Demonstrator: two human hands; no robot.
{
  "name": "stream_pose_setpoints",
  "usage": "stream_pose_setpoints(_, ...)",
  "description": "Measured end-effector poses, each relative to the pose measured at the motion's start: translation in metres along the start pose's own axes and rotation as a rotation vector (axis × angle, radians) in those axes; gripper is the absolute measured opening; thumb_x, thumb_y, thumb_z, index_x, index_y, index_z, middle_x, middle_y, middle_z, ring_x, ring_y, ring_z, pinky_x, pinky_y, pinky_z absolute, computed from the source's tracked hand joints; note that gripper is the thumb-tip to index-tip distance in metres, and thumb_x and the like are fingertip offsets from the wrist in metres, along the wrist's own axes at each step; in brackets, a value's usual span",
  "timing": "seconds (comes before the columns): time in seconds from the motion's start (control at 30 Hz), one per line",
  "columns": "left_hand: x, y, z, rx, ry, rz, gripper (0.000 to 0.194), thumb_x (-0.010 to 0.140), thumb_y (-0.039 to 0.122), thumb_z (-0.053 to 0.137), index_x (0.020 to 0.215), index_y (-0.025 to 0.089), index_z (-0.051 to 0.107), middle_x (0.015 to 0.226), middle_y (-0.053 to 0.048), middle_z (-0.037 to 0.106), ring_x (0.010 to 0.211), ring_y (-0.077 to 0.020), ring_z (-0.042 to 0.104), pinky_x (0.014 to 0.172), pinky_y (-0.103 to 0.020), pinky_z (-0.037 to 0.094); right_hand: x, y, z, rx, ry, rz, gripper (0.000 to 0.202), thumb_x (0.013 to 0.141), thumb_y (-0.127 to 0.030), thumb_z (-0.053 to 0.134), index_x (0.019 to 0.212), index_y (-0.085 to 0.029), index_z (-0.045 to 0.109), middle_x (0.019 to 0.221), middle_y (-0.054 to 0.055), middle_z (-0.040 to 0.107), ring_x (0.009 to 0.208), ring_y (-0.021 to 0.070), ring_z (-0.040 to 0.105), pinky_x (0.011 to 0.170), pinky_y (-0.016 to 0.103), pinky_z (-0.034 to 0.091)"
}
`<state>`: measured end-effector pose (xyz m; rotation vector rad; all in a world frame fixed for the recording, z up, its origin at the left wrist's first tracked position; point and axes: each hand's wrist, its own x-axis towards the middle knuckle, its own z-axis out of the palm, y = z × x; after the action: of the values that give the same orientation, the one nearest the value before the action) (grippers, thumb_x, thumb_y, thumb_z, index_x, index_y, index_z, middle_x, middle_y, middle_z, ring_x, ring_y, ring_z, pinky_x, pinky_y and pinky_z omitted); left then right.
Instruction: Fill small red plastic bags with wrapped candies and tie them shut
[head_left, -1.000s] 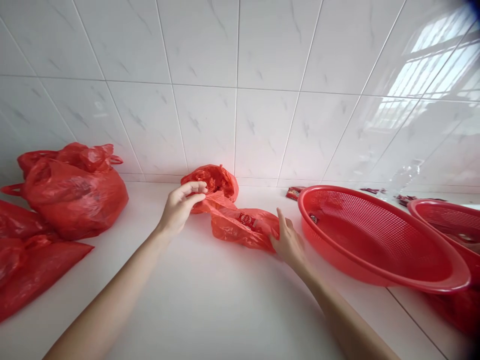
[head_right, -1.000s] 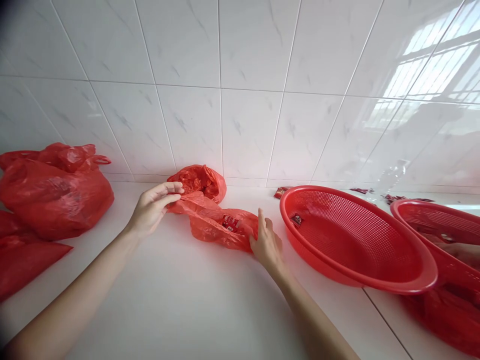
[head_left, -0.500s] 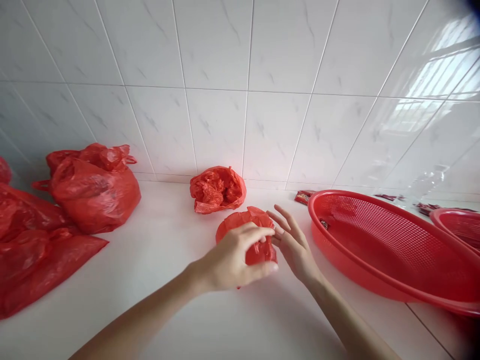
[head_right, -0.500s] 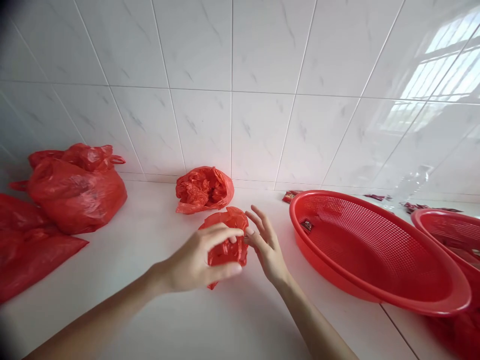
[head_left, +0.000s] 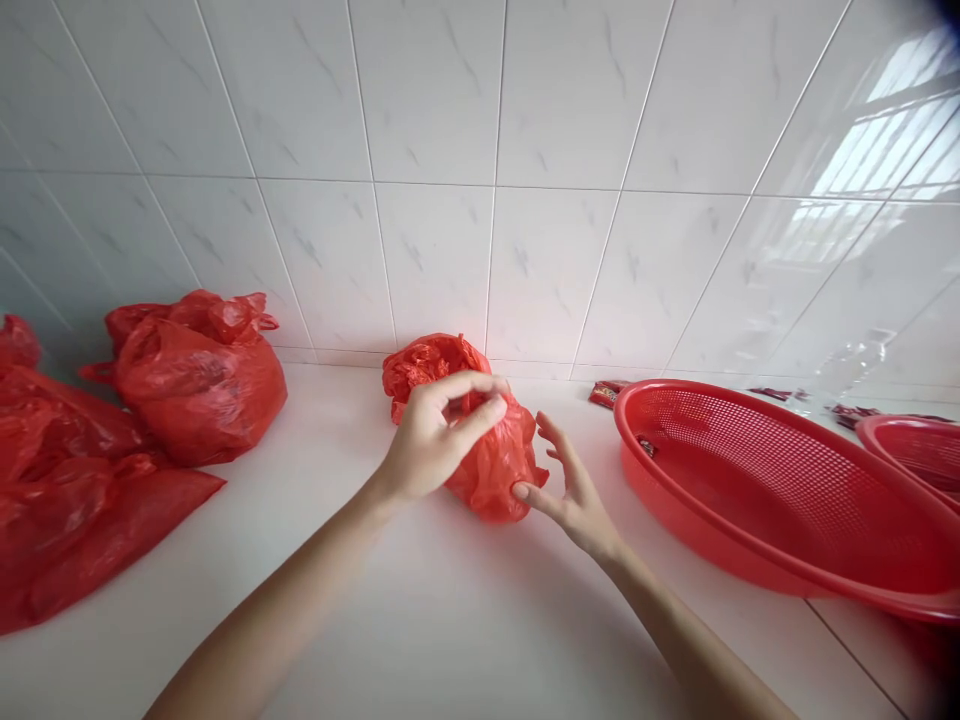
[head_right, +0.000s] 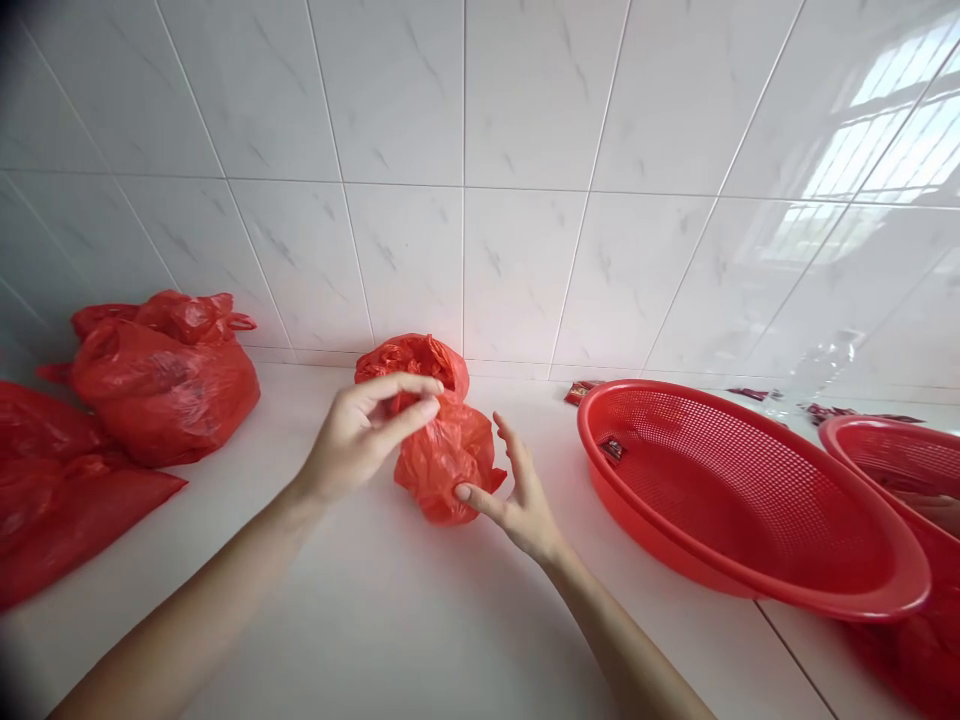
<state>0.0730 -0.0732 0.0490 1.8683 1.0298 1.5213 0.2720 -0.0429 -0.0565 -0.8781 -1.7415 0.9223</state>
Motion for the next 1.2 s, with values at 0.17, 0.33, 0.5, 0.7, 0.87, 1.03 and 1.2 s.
stream_pose_setpoints(0.17, 0.02, 0.021, -0.002, -0.176, -0.008, -0.017, 0.022, 0.082, 0.028, 0.071, 0.101, 0.016, 0.071, 0.107, -0.007, 0.069, 0.098, -0.0197, 0.066, 0.084, -0.03, 0.055, -0.001, -0.006, 0.008, 0.186, -0.127, 0.039, 0.091, 0.076, -0.042, 0.078, 0.152, -0.036, 0.028, 0.151, 0.007, 0.044, 0.138, 0.0279, 0.042, 0.107, 0.047, 0.043)
stream_pose_setpoints(0.33, 0.033, 0.029, -0.013, -0.141, 0.108, 0.078, 0.026, 0.075, 0.026, 0.077, 0.098, 0.015, 0.072, 0.092, -0.005, 0.07, 0.089, -0.0189, 0.068, 0.081, -0.031, 0.055, 0.001, -0.008, 0.004, 0.246, -0.038, 0.166, 0.037, 0.087, -0.051, 0.061, 0.105, -0.02, 0.069, 0.096, 0.006, 0.072, 0.088, 0.0256, 0.069, 0.071, 0.034, 0.058)
stream_pose_setpoints(0.5, 0.033, 0.034, -0.018, -0.051, -0.033, 0.034, 0.022, 0.078, 0.027, 0.074, 0.096, 0.015, 0.073, 0.091, -0.006, 0.072, 0.085, -0.0191, 0.068, 0.077, -0.031, 0.056, 0.004, -0.025, -0.004, 0.22, -0.083, 0.045, 0.038, 0.084, -0.045, 0.067, 0.114, -0.022, 0.066, 0.109, 0.005, 0.07, 0.101, 0.0265, 0.065, 0.085, 0.036, 0.055)
stream_pose_setpoints(0.7, 0.026, 0.045, -0.007, 0.039, -0.267, 0.061, 0.033, 0.08, 0.028, 0.071, 0.112, 0.018, 0.071, 0.102, -0.007, 0.071, 0.095, -0.0213, 0.068, 0.085, -0.035, 0.058, 0.017, -0.05, -0.005, 0.22, -0.127, -0.025, 0.038, 0.082, -0.043, 0.07, 0.114, -0.024, 0.065, 0.102, 0.005, 0.07, 0.097, 0.0251, 0.064, 0.086, 0.039, 0.053)
stream_pose_setpoints(0.87, 0.028, 0.055, -0.026, 0.191, -0.141, 0.054, 0.041, 0.072, 0.022, 0.078, 0.112, 0.02, 0.071, 0.1, -0.005, 0.071, 0.093, -0.0221, 0.068, 0.091, -0.039, 0.056, 0.034, -0.059, -0.02, 0.404, 0.116, 0.041, 0.033, 0.089, -0.049, 0.057, 0.101, -0.021, 0.068, 0.098, 0.008, 0.07, 0.093, 0.0251, 0.066, 0.077, 0.036, 0.054)
stream_pose_setpoints(1.03, 0.031, 0.063, -0.051, 0.269, -0.083, 0.04, 0.038, 0.071, 0.019, 0.078, 0.108, 0.02, 0.074, 0.103, -0.005, 0.072, 0.097, -0.0231, 0.068, 0.094, -0.039, 0.055, 0.046, -0.073, -0.038, 0.56, 0.133, 0.137, 0.036, 0.09, -0.05, 0.054, 0.072, -0.019, 0.061, 0.069, 0.004, 0.064, 0.05, 0.0114, 0.051, 0.051, 0.027, 0.045)
stream_pose_setpoints(1.2, 0.031, 0.069, -0.058, 0.202, -0.244, 0.058, 0.036, 0.075, 0.02, 0.075, 0.11, 0.023, 0.072, 0.11, -0.004, 0.072, 0.102, -0.0223, 0.068, 0.091, -0.036, 0.055, 0.051, -0.076, -0.035, 0.469, 0.183, 0.112, 0.029, 0.087, -0.039, 0.061, 0.07, -0.021, 0.046, 0.051, -0.006, 0.048, 0.042, 0.0055, 0.027, 0.042, 0.021, 0.026)
